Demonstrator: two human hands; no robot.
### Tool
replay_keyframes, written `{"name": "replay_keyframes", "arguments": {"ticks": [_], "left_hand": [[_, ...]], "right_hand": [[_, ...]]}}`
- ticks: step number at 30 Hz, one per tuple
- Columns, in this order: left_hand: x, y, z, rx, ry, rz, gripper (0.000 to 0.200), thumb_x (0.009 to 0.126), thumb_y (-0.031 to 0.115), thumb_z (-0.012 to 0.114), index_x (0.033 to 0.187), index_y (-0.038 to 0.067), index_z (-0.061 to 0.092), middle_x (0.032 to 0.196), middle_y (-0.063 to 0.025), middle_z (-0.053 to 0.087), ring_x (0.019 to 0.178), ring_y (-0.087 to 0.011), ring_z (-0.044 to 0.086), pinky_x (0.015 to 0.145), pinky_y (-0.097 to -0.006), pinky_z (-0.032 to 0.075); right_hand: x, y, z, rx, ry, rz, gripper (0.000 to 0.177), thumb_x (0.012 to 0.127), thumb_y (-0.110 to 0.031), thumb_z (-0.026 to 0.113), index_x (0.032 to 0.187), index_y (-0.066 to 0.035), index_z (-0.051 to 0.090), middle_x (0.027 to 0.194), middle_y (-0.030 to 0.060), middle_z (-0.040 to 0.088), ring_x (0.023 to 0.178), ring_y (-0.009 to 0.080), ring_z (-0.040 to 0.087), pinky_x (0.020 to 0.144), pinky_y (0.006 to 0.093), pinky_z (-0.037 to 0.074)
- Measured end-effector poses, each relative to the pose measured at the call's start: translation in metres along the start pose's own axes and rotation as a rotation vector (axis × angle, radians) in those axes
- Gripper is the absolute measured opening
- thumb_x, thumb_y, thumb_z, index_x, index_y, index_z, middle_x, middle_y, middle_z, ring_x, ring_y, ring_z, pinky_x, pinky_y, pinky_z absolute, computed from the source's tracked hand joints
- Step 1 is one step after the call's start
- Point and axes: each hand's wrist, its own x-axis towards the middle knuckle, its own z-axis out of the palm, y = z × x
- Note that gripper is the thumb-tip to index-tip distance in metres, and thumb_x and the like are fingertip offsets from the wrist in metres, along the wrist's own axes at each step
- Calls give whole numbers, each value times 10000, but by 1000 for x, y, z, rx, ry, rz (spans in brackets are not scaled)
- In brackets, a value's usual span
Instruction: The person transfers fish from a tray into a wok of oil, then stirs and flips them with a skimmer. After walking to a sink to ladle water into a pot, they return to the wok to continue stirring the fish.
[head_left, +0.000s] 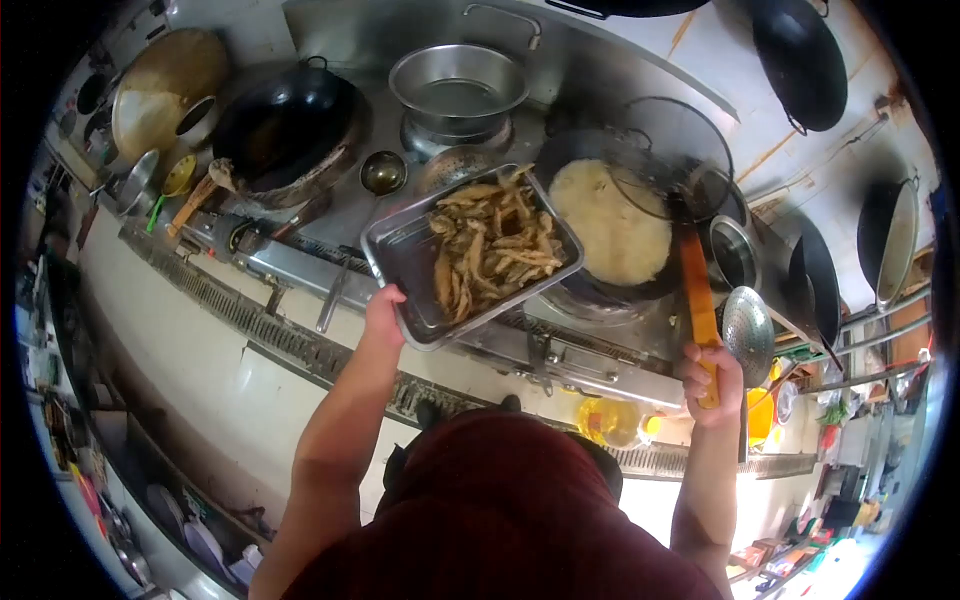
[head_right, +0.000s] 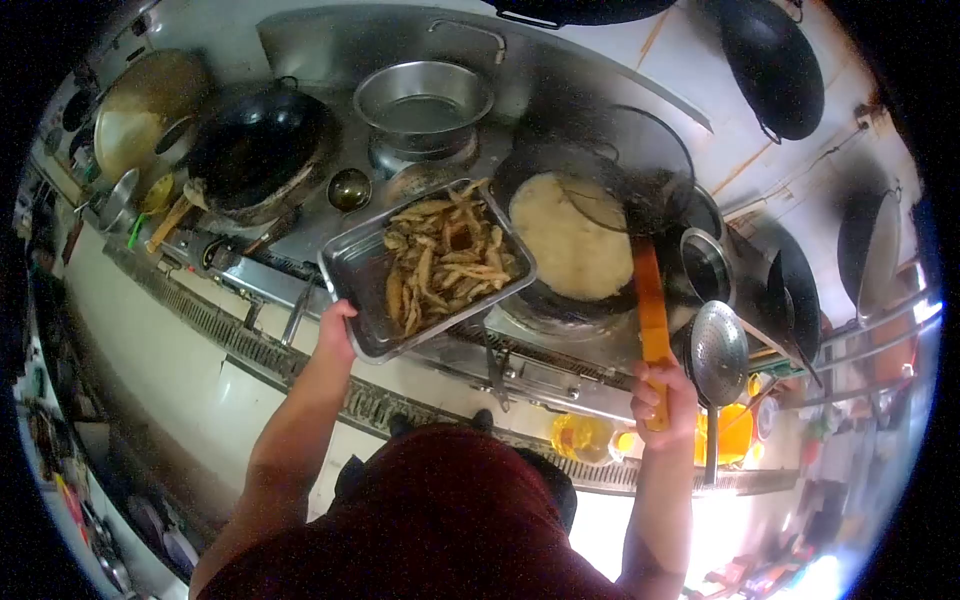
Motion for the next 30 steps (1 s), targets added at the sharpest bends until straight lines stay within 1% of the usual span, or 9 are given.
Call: {"name": "replay_keyframes", "arguments": {"ticks": [6, 8, 11, 15, 20, 22, 23, 25, 30], "left_hand": [[-38, 8, -76, -12, 188, 118, 546, 579, 64, 449, 1113, -51, 460, 1042, -168, 552, 988, -328, 525, 909, -428, 415], [-49, 7, -97, -17, 192, 128, 557, 575, 66, 453, 1120, -50, 459, 1054, -167, 551, 1004, -329, 519, 918, -431, 407], [-55, -2, -130, -49, 245, 139, 563, 570, 67, 457, 1123, -43, 465, 1064, -158, 554, 1022, -333, 510, 935, -433, 389], [-42, -24, -170, -82, 276, 136, 562, 571, 67, 455, 1123, -37, 471, 1072, -142, 555, 1027, -334, 508, 941, -432, 380], [-29, -43, -181, -194, 329, 76, 469, 586, 42, 457, 1046, -25, 518, 1032, -126, 568, 989, -319, 525, 906, -425, 402], [-27, -47, -187, -159, 503, 83, 367, 598, 10, 470, 959, -2, 541, 953, -107, 572, 925, -297, 543, 855, -412, 428], [-26, -47, -191, -158, 500, 75, 367, 598, 10, 470, 959, -2, 541, 953, -107, 572, 925, -297, 543, 855, -412, 428], [-27, -45, -191, 63, 685, 65, 273, 656, 59, 508, 926, 34, 545, 954, -91, 570, 887, -264, 543, 834, -397, 432], [-46, -41, -172, 82, 562, 64, 252, 716, 106, 565, 958, 45, 528, 898, -79, 555, 849, -236, 541, 757, -377, 442]], "right_hand": [[9, -5, -42, 107, 6, -8, 330, 804, -30, 433, 1132, -51, 399, 771, 100, 507, 516, 91, 421, 366, 182, 336], [13, -5, -57, 132, 50, 15, 156, 801, -47, 451, 948, 4, 460, 786, 109, 522, 512, 79, 393, 367, 171, 284], [18, -2, -79, 157, 104, 16, 216, 799, -46, 446, 1011, -12, 425, 746, 81, 502, 497, 79, 416, 364, 169, 320], [27, 1, -96, 225, 82, 53, 175, 789, -44, 459, 957, 2, 442, 723, 75, 500, 489, 78, 418, 369, 170, 326], [34, 1, -109, 259, 134, 112, 154, 775, -50, 485, 917, 8, 467, 693, 60, 511, 492, 88, 430, 378, 185, 345], [37, 1, -115, 230, 148, 87, 148, 772, -50, 490, 911, -2, 473, 690, 58, 513, 491, 89, 431, 379, 187, 348], [38, 0, -118, 202, 159, 68, 143, 769, -50, 494, 906, -12, 480, 686, 56, 516, 490, 90, 433, 381, 189, 350], [39, -2, -116, 173, 188, 38, 146, 763, -47, 501, 906, -25, 482, 687, 54, 516, 493, 90, 435, 381, 187, 350], [44, -6, -129, 114, 218, -38, 182, 750, -41, 510, 929, -65, 482, 687, 50, 517, 499, 90, 438, 377, 188, 349]]}}
